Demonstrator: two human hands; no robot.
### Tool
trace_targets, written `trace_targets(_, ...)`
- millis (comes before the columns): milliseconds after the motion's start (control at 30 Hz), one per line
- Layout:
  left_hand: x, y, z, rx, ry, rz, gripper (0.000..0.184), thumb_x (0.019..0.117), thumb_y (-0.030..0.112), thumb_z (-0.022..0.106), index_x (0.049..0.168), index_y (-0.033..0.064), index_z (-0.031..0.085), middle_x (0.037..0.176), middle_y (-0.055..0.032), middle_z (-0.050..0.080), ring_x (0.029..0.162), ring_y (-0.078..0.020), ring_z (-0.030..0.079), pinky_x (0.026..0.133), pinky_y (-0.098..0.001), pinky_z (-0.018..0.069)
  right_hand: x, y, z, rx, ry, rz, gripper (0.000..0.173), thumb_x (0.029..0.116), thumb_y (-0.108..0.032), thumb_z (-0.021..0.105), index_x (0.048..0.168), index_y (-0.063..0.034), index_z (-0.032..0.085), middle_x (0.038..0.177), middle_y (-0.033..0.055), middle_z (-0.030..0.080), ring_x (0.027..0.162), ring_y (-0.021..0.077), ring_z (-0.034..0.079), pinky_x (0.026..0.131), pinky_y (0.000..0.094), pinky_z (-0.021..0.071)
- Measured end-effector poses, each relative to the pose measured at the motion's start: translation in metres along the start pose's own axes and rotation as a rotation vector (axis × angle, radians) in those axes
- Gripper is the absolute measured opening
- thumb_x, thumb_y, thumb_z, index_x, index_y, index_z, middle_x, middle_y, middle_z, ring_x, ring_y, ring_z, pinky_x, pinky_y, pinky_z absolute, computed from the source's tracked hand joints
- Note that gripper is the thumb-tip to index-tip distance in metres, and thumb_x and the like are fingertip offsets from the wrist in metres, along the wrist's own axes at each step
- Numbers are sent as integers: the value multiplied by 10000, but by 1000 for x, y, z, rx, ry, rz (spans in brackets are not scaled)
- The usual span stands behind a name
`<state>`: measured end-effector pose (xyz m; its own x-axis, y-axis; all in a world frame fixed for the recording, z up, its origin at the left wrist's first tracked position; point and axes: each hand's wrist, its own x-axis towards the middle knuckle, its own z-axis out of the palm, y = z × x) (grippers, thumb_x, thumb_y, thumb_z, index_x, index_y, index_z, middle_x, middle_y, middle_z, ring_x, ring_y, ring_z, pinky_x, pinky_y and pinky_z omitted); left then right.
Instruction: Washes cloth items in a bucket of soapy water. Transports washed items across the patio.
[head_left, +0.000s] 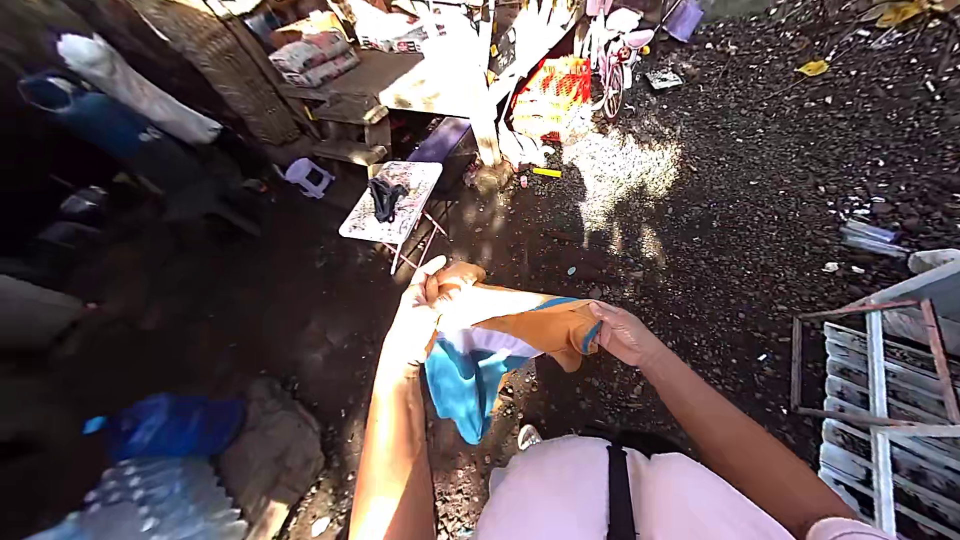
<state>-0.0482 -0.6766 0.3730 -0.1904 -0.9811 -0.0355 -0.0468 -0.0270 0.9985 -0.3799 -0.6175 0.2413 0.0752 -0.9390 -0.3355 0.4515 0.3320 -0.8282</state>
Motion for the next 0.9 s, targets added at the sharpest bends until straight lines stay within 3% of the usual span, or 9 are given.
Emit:
trace_targets(167, 2, -76, -89, 369, 107, -226, 501, 953, 80, 680, 1424, 12, 523, 1257, -202, 654, 1085, -234, 673, 955, -401, 554, 69, -23, 71, -48, 24, 134, 270, 1107, -204, 433, 1321, -68, 523, 1108, 102, 675, 969, 207, 683, 849, 401, 579)
trace_targets(333, 0, -112, -117, 691, 102, -627, 586, 1060, 510, 502, 1359, 17, 600, 1262, -271, 652, 1154, -408, 654, 999, -602, 507, 126, -15, 159, 0, -80, 150, 283, 1123, -252, 382, 1327, -110, 519, 1091, 102, 672, 975, 210, 672, 830, 406, 576)
trace_targets(433, 12, -113, -119, 864, 93, -555, 776, 1002, 728, 352, 1461, 147, 584, 1483, -206, 552, 1403, -404, 492, 1127, -671, 364, 152, -3, 209, -225, -227, -9, 228, 1092, -150, 451, 1236, -35, 585, 978, 72, 666, 890, 138, 653, 831, 341, 567)
trace_targets(500, 32, -121, -105, 715, 124, -256, 756, 953, 677, 513, 1483, 140, 558, 1525, -150, 525, 1445, -320, 460, 1187, -588, 346, 165, -2, 239, -378, -328, -56, 155, 1053, -142, 534, 1042, -44, 653, 867, 46, 666, 804, 113, 642, 773, 314, 559)
trace_targets(567, 62, -131, -84, 542, 197, -128, 651, 922, 559, 659, 1375, 92, 636, 1365, -137, 657, 1323, -256, 589, 1152, -512, 429, 181, -9, 256, -519, -436, -102, 131, 1025, -166, 596, 1012, -71, 684, 851, 35, 664, 776, 111, 630, 740, 307, 548)
trace_targets(633, 94, -148, -68, 541, 277, -210, 520, 925, 459, 687, 1264, 65, 696, 1183, -143, 734, 1166, -267, 682, 1058, -523, 503, 202, -28, 260, -560, -511, -139, 162, 1043, -200, 584, 1127, -115, 693, 873, 25, 663, 729, 101, 604, 668, 298, 528)
trace_targets(733, 134, -178, -61, 621, 266, -411, 446, 967, 373, 646, 1259, 39, 693, 1247, -199, 685, 1209, -342, 644, 1067, -564, 479, 242, -69, 250, -430, -611, -122, 253, 1033, -143, 502, 1234, -164, 654, 849, 4, 653, 664, 65, 583, 597, 255, 514)
trace_targets(800, 156, -184, -69, 507, 311, -386, 380, 970, 250, 662, 1254, -1, 689, 1285, -224, 654, 1231, -331, 623, 1088, -513, 475, 281, -96, 238, -473, -665, -236, 210, 969, -47, 505, 1088, -97, 671, 851, 11, 661, 705, 75, 605, 621, 261, 530)
trace_targets(900, 182, -165, -90, 93, 356, -139, 405, 853, -4, 703, 1249, -26, 620, 1238, -165, 649, 951, -205, 692, 857, -376, 605, 356, -107, 201, -1052, -509, -515, 77, 907, 24, 650, 904, -10, 719, 938, 122, 663, 839, 231, 639, 747, 435, 554)
